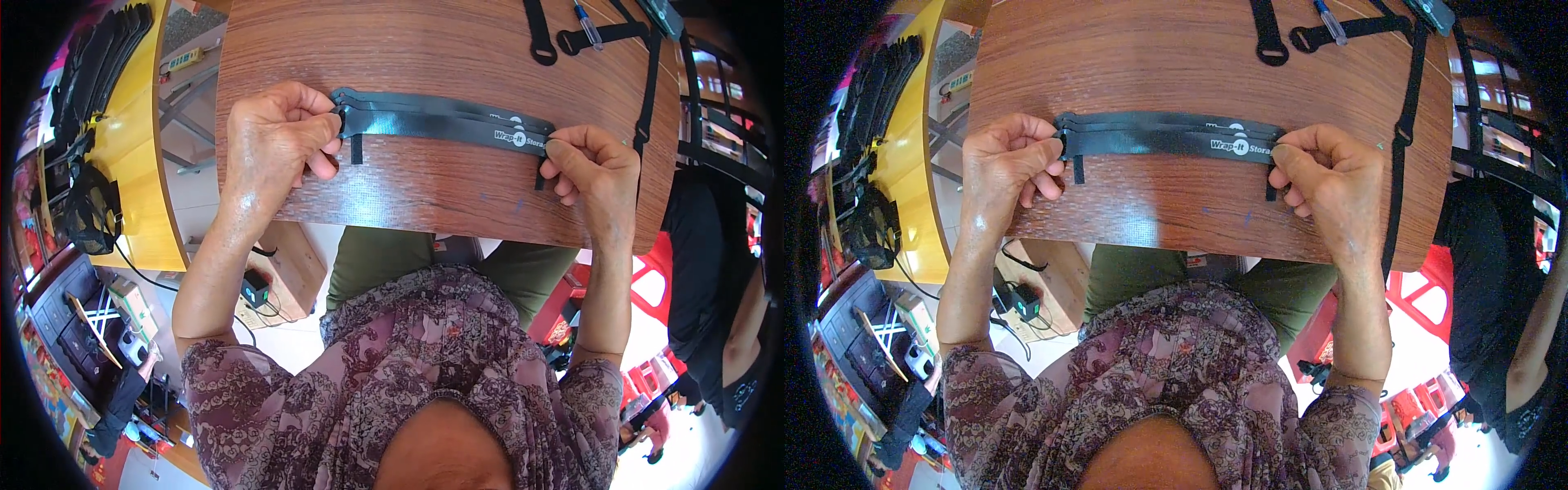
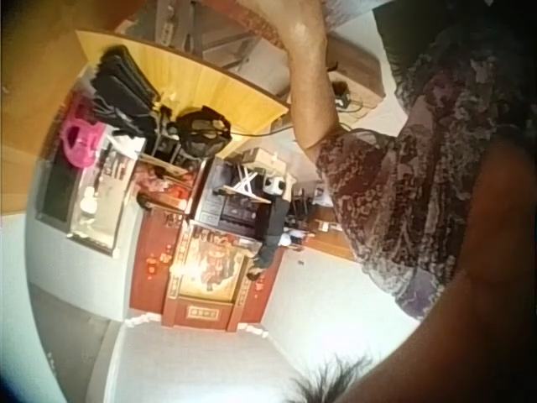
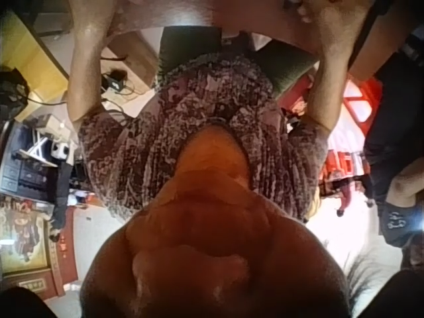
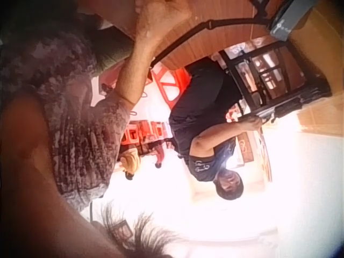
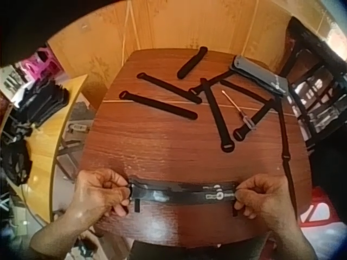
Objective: Organize and align black storage straps on a table for inspection or packaging.
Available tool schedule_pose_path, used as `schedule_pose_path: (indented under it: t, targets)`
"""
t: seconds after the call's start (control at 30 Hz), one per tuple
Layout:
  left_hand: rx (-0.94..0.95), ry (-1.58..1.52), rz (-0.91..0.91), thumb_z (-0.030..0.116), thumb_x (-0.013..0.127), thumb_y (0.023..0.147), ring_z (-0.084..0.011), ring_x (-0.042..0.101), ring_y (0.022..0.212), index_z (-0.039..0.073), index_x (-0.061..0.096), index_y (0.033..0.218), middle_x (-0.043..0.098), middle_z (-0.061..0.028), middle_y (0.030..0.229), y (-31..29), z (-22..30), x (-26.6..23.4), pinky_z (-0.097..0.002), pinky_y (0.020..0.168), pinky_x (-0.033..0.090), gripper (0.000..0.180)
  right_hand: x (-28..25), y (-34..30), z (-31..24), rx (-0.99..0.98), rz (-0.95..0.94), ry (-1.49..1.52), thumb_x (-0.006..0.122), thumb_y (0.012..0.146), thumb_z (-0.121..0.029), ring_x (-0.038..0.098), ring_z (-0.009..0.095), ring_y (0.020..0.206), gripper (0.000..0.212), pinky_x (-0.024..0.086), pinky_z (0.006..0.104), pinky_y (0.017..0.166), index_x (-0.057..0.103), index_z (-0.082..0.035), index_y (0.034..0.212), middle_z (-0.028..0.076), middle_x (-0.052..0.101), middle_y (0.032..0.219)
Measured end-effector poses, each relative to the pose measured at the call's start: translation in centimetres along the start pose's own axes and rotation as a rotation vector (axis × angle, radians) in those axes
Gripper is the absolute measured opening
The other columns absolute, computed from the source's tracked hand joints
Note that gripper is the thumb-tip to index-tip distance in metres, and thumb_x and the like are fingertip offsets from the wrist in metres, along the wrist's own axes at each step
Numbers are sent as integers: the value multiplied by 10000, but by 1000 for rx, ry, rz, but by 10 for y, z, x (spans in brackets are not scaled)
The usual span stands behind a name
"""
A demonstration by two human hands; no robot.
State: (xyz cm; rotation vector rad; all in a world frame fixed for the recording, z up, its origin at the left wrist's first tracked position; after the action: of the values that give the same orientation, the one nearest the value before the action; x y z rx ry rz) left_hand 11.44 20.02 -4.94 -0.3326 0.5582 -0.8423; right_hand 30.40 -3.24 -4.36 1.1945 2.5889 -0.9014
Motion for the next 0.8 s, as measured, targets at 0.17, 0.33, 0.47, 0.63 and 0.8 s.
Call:
schedule_pose_path:
  t: [0.17, 0.33, 0.47, 0.63, 0.8]
  targets:
    - [6, 16, -9, 45, 593, 786, -80, 580, 448, -20, 596, 830, 619, -51, 623, 1, 2, 3, -166, 316, 317, 78, -1, -2, -1, 1, 15, -3, 617, 805, -101, 500, 35, 489, 101, 377, 166, 421, 637, -8, 836, 24, 616, 637]
    - [-28, -11, -6, 40, 597, 773, -81, 573, 443, -17, 594, 826, 617, -53, 628, 0, 3, 4, -173, 314, 320, 77, 0, 0, 0, 9, 5, 34, 616, 809, -68, 499, 26, 472, 86, 374, 141, 406, 630, 7, 850, 34, 622, 645]
    - [-18, 23, 27, 44, 592, 777, -82, 566, 439, -7, 593, 819, 610, -49, 623, -1, 2, 3, -173, 317, 319, 66, 3, 2, 0, -31, -25, 50, 618, 806, -87, 504, 31, 482, 108, 382, 153, 411, 629, 11, 849, 32, 621, 646]
    - [9, 79, 89, 51, 591, 776, -80, 549, 424, -2, 589, 816, 598, -41, 605, -3, 6, 6, -174, 325, 316, 66, 0, 0, -2, -43, -1, 57, 601, 787, -69, 509, 47, 474, 82, 367, 177, 392, 617, 11, 802, 36, 604, 612]
    - [11, 61, 97, 46, 595, 769, -77, 538, 417, -3, 583, 823, 590, -38, 596, -3, 6, 8, -172, 333, 316, 74, -2, -1, -2, -43, 13, 54, 599, 782, -62, 510, 50, 471, 79, 368, 178, 390, 615, 15, 780, 39, 600, 605]
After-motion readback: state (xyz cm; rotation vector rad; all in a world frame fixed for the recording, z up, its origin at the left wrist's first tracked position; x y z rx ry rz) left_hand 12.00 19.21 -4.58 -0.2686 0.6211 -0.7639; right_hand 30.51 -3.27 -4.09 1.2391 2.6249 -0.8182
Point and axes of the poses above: each hand's wrist, its own y-axis towards the middle knuckle, its own x-axis out of the palm, z = x × y, the point moved 7 cm from there along y, towards the middle knuckle
